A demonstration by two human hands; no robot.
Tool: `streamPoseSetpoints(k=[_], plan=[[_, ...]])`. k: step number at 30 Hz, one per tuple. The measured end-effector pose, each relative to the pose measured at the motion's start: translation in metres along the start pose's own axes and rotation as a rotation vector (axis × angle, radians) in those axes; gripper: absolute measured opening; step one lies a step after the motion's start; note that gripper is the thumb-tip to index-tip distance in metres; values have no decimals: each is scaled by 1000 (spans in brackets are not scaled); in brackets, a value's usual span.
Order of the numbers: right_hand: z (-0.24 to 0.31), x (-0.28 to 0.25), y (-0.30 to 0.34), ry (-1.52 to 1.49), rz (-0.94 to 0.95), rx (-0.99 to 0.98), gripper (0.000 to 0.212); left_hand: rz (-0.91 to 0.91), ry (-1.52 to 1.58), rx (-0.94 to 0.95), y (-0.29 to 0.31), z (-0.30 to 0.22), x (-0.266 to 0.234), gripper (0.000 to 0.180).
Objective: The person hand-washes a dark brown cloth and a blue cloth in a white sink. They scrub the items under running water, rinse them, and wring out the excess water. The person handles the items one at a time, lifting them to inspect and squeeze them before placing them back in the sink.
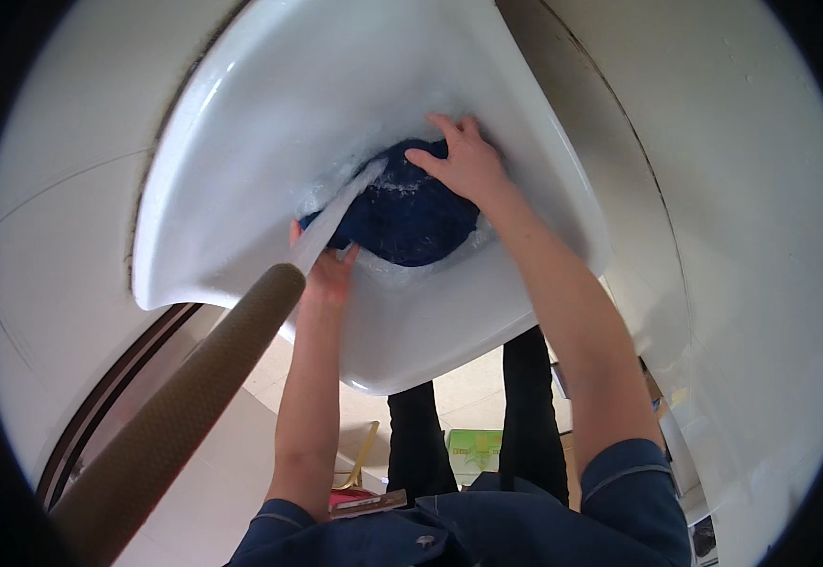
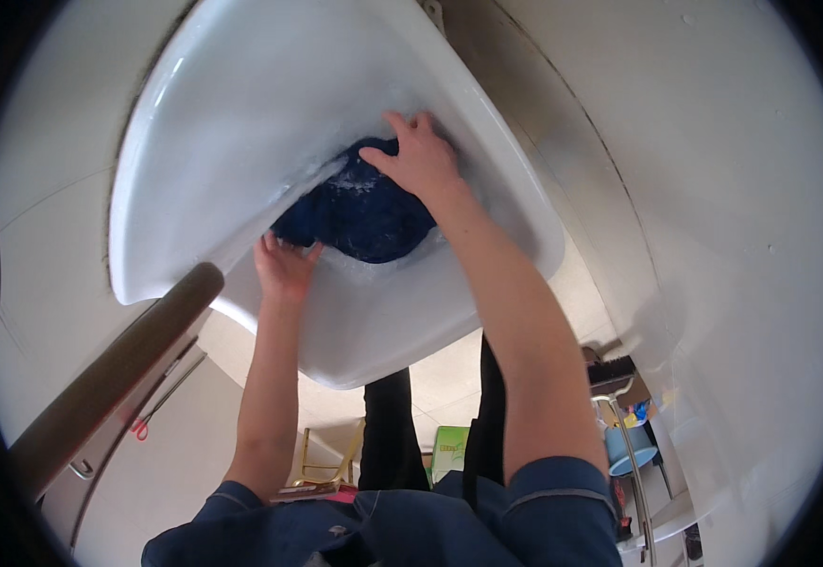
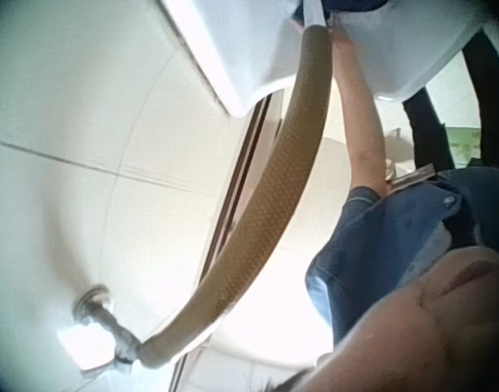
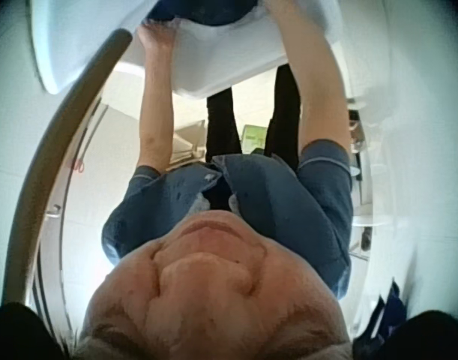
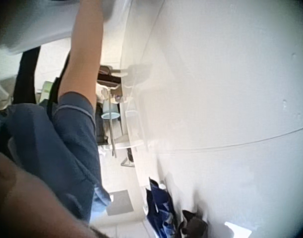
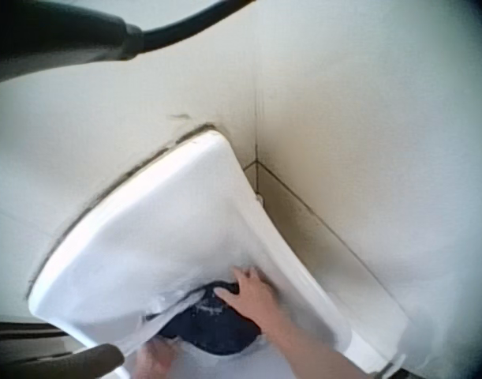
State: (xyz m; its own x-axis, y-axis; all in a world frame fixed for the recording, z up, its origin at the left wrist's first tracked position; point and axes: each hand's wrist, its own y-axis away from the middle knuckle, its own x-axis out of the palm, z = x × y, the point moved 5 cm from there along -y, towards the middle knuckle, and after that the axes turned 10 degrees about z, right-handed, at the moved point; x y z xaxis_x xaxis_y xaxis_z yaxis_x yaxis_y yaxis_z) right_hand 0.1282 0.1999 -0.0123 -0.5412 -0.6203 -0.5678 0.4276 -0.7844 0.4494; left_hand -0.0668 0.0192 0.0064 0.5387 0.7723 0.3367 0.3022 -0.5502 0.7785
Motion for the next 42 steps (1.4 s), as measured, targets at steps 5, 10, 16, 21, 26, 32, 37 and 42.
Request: streamPoseSetpoints(k=[5, 10, 16, 21, 26, 32, 37, 42], plan=[[34, 58, 25, 591, 340, -164, 62, -120, -340, -19, -7, 23, -8, 80], [-7, 54, -6, 56, 257, 43, 45, -63, -217, 27, -21, 24, 15, 77], [103, 73, 72, -107, 387, -273, 30, 296, 280, -28, -49, 38, -24, 65], [137, 60, 166, -270, 211, -427, 37, 517, 292, -94, -12, 23, 18, 62], [133, 45, 124, -80, -20, -363, 28, 453, 208, -64, -12, 20, 6, 59], [100, 24, 41, -82, 96, 5, 30, 45, 108, -108, 23, 26, 33, 50], [31, -7, 7, 21, 229, -68, 48, -7, -180, -7, 33, 7, 26, 46], [4, 17, 32, 552, 337, -244, 50, -143, -1893, 389, 32, -1, 18, 88]])
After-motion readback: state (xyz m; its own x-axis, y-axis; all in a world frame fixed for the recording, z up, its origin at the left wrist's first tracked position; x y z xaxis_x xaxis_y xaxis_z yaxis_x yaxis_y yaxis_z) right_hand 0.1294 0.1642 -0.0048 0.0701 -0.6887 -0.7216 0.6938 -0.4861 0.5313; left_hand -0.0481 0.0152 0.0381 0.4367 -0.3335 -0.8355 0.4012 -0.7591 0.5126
